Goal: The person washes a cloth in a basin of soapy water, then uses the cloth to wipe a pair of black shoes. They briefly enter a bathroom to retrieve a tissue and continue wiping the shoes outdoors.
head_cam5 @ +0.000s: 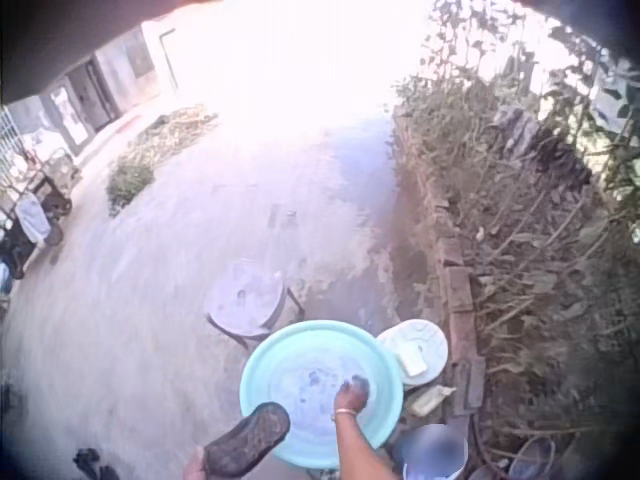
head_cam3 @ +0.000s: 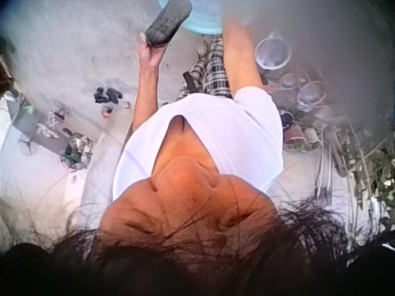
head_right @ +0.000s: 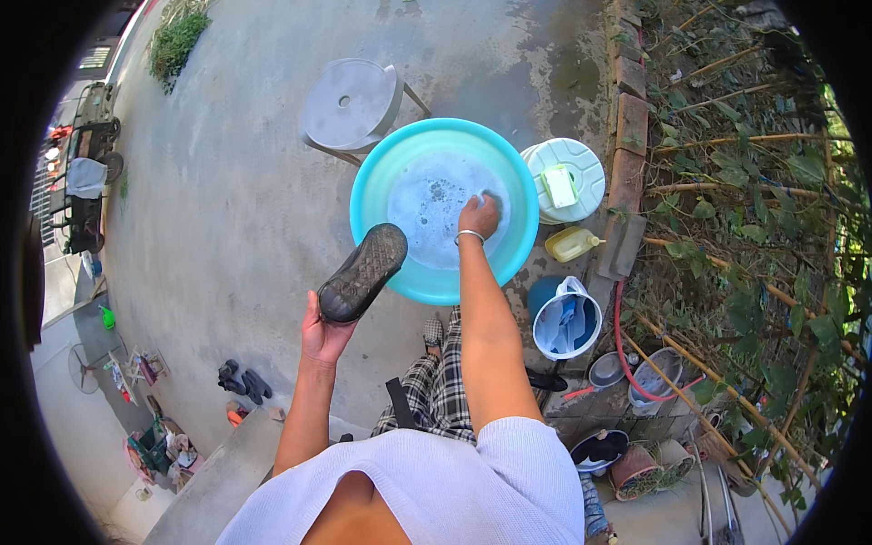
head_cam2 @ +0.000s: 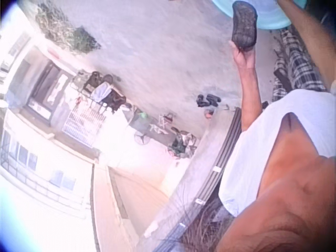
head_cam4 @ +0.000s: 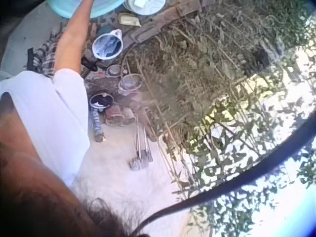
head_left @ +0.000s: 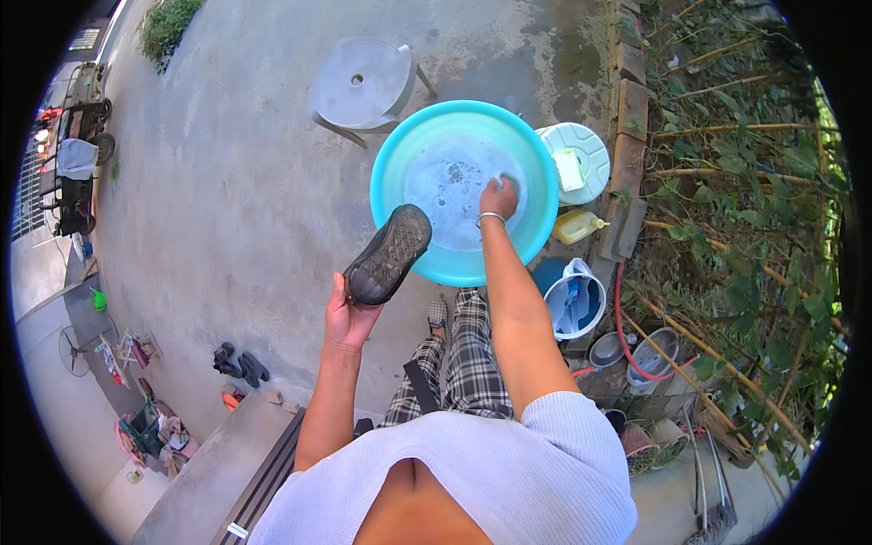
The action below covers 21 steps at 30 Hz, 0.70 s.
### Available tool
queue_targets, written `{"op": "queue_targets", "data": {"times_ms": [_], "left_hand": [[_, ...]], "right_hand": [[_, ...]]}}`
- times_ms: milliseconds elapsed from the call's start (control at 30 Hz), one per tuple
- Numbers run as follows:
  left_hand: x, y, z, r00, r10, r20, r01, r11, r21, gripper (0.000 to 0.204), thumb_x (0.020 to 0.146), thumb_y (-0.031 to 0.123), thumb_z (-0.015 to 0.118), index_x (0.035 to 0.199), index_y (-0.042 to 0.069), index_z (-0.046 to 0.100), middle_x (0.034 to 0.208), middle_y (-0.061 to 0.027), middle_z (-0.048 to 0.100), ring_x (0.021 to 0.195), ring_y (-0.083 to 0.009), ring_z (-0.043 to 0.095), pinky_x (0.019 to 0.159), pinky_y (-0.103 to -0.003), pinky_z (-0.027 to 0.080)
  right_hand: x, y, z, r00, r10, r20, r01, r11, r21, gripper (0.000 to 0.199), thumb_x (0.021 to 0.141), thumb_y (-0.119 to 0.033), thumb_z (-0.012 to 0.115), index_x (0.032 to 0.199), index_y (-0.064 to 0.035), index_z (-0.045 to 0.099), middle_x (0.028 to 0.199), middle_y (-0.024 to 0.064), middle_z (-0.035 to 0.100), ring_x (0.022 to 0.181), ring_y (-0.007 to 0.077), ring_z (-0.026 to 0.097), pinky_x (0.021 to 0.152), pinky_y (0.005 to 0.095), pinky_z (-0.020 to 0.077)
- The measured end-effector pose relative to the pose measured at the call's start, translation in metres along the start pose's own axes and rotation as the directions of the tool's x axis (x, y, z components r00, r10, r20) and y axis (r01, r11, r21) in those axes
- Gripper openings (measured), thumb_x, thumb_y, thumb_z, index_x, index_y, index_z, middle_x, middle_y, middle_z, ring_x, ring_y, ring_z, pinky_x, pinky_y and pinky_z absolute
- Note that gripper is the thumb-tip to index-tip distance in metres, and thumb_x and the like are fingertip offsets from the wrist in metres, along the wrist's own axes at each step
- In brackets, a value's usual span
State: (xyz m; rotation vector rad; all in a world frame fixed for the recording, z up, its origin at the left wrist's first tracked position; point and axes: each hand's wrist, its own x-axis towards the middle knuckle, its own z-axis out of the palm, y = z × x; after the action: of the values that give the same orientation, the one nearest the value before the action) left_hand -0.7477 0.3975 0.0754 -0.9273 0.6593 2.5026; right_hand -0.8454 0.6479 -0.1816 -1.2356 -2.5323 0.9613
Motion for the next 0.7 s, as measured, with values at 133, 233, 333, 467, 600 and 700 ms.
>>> {"op": "queue_targets", "data": {"times_ms": [133,233,333,467,600,700], "left_hand": [[0.034,-0.009,0.007,1.0,-0.026,-0.006,0.026,0.999,0.019,0.053,0.095,0.04,0.037,0.127,-0.002,0.042,0.132,-0.0175,0.044,0.122,-0.0301,0.042,0.105,-0.046,0.03],[0.047,-0.018,0.018,0.997,0.005,-0.072,-0.005,1.0,0.011,0.05,0.095,0.039,0.036,0.125,-0.001,0.042,0.13,-0.016,0.046,0.121,-0.0288,0.043,0.105,-0.045,0.031],[0.065,-0.028,0.04,0.994,0.054,-0.098,-0.048,0.997,0.062,0.049,0.096,0.039,0.034,0.125,0.001,0.043,0.126,-0.0128,0.049,0.118,-0.0262,0.045,0.102,-0.044,0.034],[0.069,-0.023,0.08,1.0,-0.009,0.001,0.009,0.995,0.096,0.044,0.096,0.037,0.036,0.123,0.003,0.044,0.125,-0.0121,0.049,0.116,-0.0251,0.048,0.098,-0.043,0.039],[0.058,-0.012,0.102,0.994,-0.102,-0.024,0.104,0.987,0.119,0.04,0.095,0.034,0.04,0.12,0.003,0.045,0.124,-0.0136,0.05,0.112,-0.0267,0.051,0.094,-0.044,0.043],[0.049,-0.01,0.108,0.994,-0.111,0.011,0.106,0.97,0.22,0.04,0.095,0.033,0.042,0.119,0.002,0.045,0.12,-0.0141,0.053,0.107,-0.0275,0.055,0.09,-0.044,0.046]], "right_hand": [[-0.015,-0.046,-0.012,0.456,-0.029,0.889,-0.885,-0.119,0.45,0.038,0.095,-0.034,0.04,0.095,-0.001,0.06,0.093,0.0152,0.062,0.079,0.0254,0.061,0.067,0.0337,0.049],[-0.052,-0.121,-0.098,0.56,-0.249,0.79,-0.732,0.298,0.613,0.04,0.095,-0.034,0.04,0.093,-0.0013,0.062,0.103,0.0155,0.061,0.088,0.0228,0.061,0.071,0.033,0.0485],[-0.08,-0.172,-0.164,0.645,-0.679,0.351,0.13,0.55,0.825,0.029,0.091,-0.03,0.05,0.091,-0.0042,0.064,0.105,0.0096,0.061,0.1,0.0255,0.056,0.082,0.0347,0.0435],[-0.057,-0.183,-0.175,0.575,-0.707,0.412,0.182,0.602,0.777,0.024,0.088,-0.027,0.052,0.092,-0.0077,0.065,0.108,0.0075,0.06,0.107,0.0314,0.051,0.091,0.0404,0.0372],[-0.028,-0.154,-0.148,0.507,-0.739,0.444,0.046,0.537,0.842,0.032,0.093,-0.031,0.043,0.092,-0.0071,0.065,0.112,0.0098,0.058,0.115,0.0289,0.046,0.099,0.0394,0.0329],[-0.018,-0.124,-0.12,0.594,-0.673,0.44,0.157,0.634,0.757,0.034,0.094,-0.033,0.04,0.1,-0.0085,0.063,0.115,0.013,0.055,0.116,0.0298,0.046,0.099,0.0382,0.0344]]}}
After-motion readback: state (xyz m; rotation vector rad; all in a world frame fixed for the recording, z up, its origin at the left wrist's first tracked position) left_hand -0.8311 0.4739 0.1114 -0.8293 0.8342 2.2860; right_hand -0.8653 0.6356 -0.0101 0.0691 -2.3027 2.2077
